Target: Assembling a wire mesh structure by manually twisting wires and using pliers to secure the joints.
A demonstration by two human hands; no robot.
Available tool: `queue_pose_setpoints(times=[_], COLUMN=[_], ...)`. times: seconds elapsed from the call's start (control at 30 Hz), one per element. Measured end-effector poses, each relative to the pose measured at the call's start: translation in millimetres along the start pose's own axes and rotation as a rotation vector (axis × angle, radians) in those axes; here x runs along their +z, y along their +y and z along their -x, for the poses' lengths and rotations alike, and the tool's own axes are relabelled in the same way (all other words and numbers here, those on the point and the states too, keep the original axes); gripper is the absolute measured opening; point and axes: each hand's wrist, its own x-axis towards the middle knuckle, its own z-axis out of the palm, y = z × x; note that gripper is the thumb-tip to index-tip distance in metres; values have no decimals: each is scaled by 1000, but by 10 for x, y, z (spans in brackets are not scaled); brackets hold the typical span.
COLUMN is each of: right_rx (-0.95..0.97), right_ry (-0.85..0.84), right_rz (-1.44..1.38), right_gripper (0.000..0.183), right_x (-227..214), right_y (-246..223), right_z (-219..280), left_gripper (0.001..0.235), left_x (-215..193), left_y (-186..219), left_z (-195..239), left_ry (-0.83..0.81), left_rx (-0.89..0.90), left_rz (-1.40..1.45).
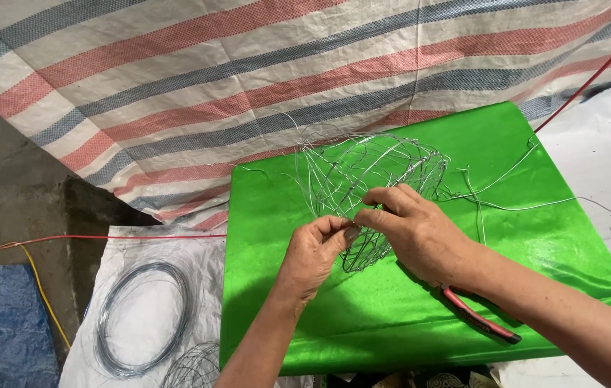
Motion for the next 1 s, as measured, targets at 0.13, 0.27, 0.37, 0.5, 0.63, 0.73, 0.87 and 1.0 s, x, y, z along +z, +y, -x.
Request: queue_pose_setpoints(times=[0.13, 0.27, 0.37, 0.5, 0.63, 0.73, 0.87, 1.0], right_rx=[3, -1, -13, -36, -46, -39, -39, -68], right_ry=[-11, 1, 3, -4, 1, 3, -8, 1], right_rz=[-23, -30, -27, -11, -4, 15, 50, 86], right_gripper=[38, 40, 38, 33, 32, 32, 31, 31], right_x=[20, 59, 51, 42, 66, 50, 23, 48], right_y=[45, 68, 54, 40, 65, 65, 26, -16], right_z=[31, 66, 48, 62, 80, 66, 29, 25], left_gripper=[19, 18, 18, 15, 15, 15, 12, 12], left_x=[-89, -102, -96, -68, -65, -68, -96, -3], left_y=[-70, -6, 66, 102, 83, 37, -34, 44], left_z=[-21, 0, 3, 9, -12, -4, 60, 106], left_ry=[-37, -65, -76, -77, -72, -46, 30, 96], left_rx=[-34, -51, -59, -60, -21, 32, 202, 451], left_rz=[31, -2, -55, -170, -299, -424, -563, -723])
